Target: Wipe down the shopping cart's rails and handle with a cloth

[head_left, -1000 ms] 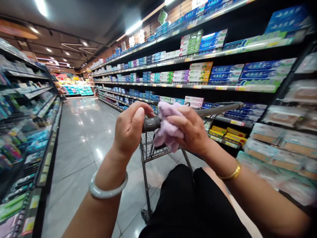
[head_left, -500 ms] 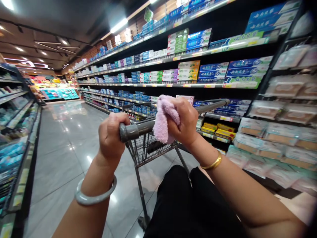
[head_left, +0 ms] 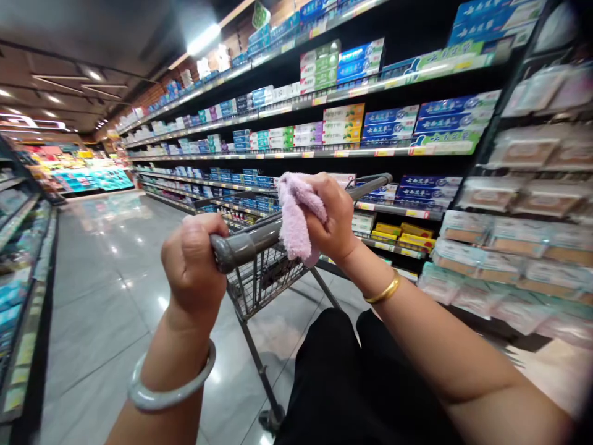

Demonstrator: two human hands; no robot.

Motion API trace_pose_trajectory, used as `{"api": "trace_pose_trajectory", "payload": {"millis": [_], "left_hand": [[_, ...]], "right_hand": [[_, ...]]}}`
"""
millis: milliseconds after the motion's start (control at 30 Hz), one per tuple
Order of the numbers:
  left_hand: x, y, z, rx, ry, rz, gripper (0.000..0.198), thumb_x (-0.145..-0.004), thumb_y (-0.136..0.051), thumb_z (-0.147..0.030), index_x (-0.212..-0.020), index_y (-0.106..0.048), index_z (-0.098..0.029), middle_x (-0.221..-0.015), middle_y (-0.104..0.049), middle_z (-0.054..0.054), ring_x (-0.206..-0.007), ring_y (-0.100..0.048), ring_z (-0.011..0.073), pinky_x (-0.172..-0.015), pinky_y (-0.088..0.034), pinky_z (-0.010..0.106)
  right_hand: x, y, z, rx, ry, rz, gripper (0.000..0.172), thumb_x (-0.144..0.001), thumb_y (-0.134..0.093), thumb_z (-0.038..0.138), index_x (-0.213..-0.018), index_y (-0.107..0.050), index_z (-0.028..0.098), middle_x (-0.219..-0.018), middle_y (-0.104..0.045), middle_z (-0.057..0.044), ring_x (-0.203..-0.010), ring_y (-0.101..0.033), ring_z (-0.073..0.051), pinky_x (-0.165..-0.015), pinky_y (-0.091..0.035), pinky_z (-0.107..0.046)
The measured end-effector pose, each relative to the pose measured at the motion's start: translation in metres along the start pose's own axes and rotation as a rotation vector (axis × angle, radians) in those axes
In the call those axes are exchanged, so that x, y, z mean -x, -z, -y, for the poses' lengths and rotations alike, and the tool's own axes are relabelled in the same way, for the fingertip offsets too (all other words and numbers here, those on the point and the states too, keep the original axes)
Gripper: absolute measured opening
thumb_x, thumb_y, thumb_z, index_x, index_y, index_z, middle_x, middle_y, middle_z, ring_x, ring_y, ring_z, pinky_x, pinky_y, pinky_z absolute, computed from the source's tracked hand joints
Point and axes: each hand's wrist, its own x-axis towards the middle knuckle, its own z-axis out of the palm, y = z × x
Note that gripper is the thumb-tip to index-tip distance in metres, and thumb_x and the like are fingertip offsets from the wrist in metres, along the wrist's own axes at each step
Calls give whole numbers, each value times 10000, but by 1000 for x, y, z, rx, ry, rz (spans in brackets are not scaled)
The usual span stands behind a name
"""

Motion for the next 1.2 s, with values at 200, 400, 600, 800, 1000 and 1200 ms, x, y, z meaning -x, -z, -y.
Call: {"api": "trace_pose_trajectory", "payload": {"millis": [200,400,600,800,1000,1200], "left_hand": [[1,-14,8,7,83,-14,475,-1069,-271,-364,-736,-581,-227,-728,-605,18,-729,-568,155,-709,-418,340],[-6,-28,20,-171,8,94,485,-1050,-251,-371,-722,-574,-219,-702,-597,31,-698,-537,164,-672,-367,342],[-10,-58,26,-254,-89,103,462,-1023,-277,-324,-652,-531,-221,-634,-570,41,-651,-514,179,-666,-341,357],[-14,-94,29,-308,-115,82,433,-992,-407,-349,-581,-462,-226,-589,-582,44,-598,-505,177,-648,-314,357],[-17,-114,27,-345,-108,79,446,-1001,-356,-302,-586,-498,-218,-606,-619,62,-600,-518,183,-642,-281,360],[-19,-135,25,-390,-74,172,376,-953,-452,-300,-588,-487,-213,-600,-597,47,-592,-490,172,-647,-265,350]], "right_hand": [[-1,-12,-17,-101,-102,4,293,-892,-507,307,-1159,-612,252,-1078,-684,-40,-991,-650,-222,-898,-530,-382],[-11,-22,18,-319,-21,185,372,-874,-479,302,-1219,-599,229,-1209,-686,-56,-1112,-639,-225,-1013,-508,-411],[-18,-20,-3,-439,-157,205,284,-862,-511,302,-1113,-620,224,-1123,-696,-32,-1047,-638,-208,-980,-506,-389],[-27,-11,-22,-456,-340,318,202,-802,-527,291,-960,-634,224,-957,-683,9,-913,-616,-191,-884,-497,-360],[-25,-13,-42,-552,-431,259,180,-774,-549,294,-909,-632,208,-913,-661,8,-879,-596,-185,-863,-498,-351],[-1,-4,-38,-427,-397,37,184,-813,-590,247,-995,-618,233,-987,-665,0,-945,-607,-189,-916,-508,-360]]}}
